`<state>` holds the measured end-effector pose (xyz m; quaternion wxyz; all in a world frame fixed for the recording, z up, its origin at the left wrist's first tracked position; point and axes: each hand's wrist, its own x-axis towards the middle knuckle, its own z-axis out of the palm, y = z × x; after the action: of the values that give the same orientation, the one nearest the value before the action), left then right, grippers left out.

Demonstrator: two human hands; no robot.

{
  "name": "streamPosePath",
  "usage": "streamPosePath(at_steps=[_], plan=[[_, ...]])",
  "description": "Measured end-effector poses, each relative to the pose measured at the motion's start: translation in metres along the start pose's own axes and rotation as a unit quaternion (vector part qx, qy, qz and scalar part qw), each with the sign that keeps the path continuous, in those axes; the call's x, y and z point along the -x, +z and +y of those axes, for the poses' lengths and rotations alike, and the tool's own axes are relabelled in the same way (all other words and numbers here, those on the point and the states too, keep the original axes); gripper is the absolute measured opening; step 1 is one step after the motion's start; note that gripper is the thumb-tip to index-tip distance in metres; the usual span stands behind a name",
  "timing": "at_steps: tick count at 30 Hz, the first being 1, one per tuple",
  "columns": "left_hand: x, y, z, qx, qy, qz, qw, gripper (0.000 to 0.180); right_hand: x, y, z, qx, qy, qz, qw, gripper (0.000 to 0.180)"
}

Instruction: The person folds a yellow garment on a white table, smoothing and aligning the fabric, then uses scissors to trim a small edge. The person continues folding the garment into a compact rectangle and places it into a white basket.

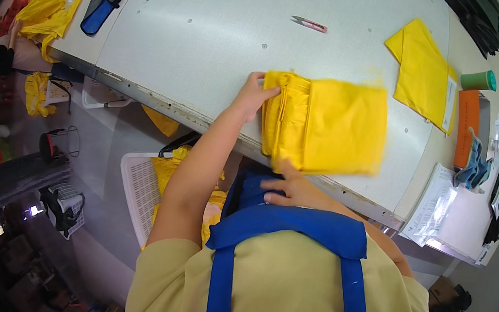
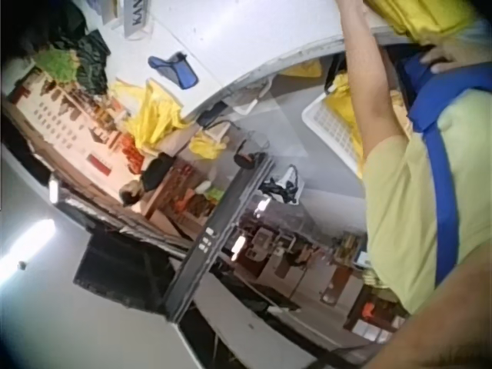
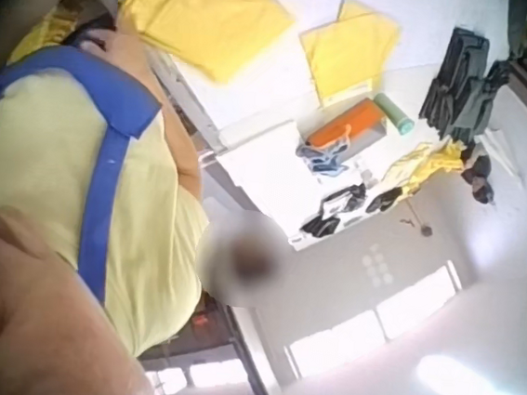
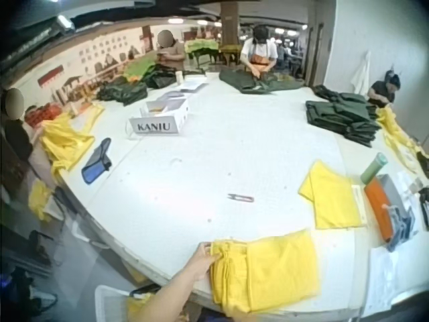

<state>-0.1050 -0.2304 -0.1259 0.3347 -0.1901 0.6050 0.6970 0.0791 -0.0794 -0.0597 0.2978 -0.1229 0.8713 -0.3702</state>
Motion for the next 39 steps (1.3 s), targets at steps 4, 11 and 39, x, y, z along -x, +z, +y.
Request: streamPosePath(at_steps=[4,11,39], plan=[[-0.015,0.033,-0.006,-0.265,0.106,-0.066,0.956,0.038,-0.041,-0.054,0.045,-0.008,-0.015,0.271,0.963,0.047],[0.04,0.045,-0.046,-0.365,0.212,-0.026,0.906,0.036,-0.071,-0.131,0.093,-0.192,0.099,0.112,0.97,0.07],[0.066,0.071,-0.082,-0.204,0.149,-0.086,0.964,0.021,0.003,-0.152,0.08,-0.36,0.078,0.022,0.929,0.053]])
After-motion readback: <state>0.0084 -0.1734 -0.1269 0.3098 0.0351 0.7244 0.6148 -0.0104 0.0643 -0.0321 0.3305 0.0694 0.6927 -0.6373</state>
